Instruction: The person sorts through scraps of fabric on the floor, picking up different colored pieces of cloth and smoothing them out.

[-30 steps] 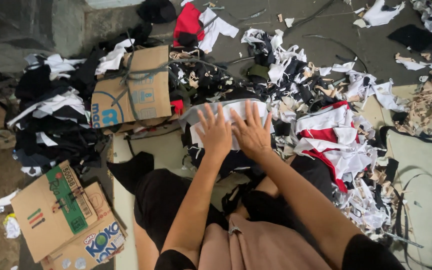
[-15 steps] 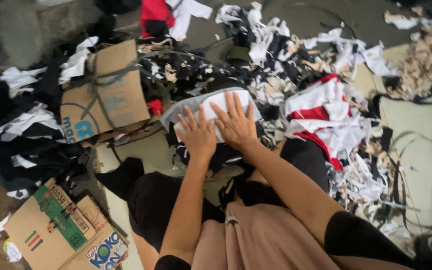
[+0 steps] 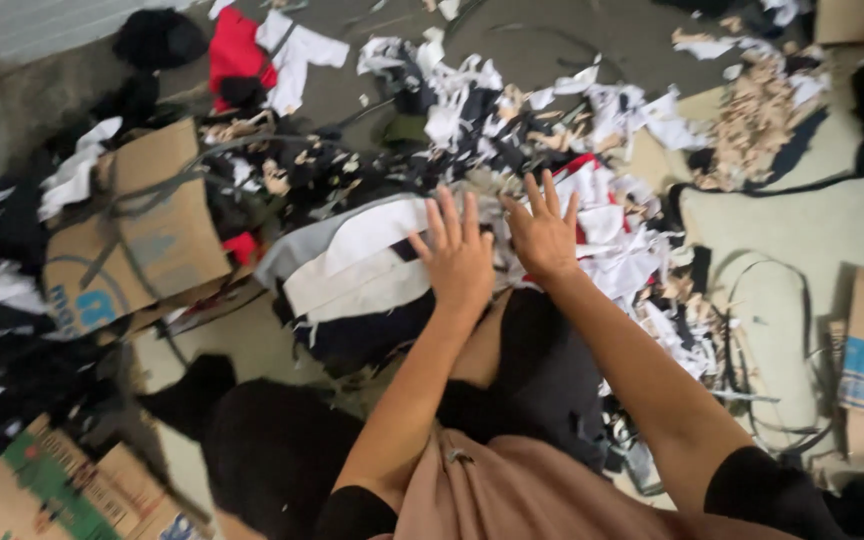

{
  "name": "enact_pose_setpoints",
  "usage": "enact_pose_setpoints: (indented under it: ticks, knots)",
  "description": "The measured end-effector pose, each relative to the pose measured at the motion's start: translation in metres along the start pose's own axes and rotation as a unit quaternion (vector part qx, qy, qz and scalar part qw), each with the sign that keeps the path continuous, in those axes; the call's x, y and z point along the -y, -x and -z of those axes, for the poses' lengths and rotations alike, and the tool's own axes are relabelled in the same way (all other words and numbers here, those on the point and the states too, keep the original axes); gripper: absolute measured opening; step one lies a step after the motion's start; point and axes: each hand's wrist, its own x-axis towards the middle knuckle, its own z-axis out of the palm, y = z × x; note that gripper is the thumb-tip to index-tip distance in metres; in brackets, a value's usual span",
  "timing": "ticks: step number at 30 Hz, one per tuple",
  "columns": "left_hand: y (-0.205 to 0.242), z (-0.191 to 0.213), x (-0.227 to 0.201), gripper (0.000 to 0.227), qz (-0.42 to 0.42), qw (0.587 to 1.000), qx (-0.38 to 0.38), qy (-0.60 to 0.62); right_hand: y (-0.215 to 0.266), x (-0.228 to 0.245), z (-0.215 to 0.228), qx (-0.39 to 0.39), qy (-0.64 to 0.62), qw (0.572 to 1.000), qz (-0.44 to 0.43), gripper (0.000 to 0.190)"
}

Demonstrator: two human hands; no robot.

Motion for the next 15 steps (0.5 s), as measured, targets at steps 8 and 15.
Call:
enact_pose_setpoints:
  ticks: [8, 15]
  knots:
    - [-0.011, -0.092, -0.027, 0.066, 0.016, 0.989, 0.139, 0.041, -0.017, -0.046, -0.012, 0.209, 0.085, 0.973, -0.051, 0.035]
    - [-0.015, -0.101, -0.019, 0.053, 0.017, 0.986, 0.130, 0.099, -0.017, -0.046, 0.002, 0.085, -0.001, 0.996, 0.013, 0.015]
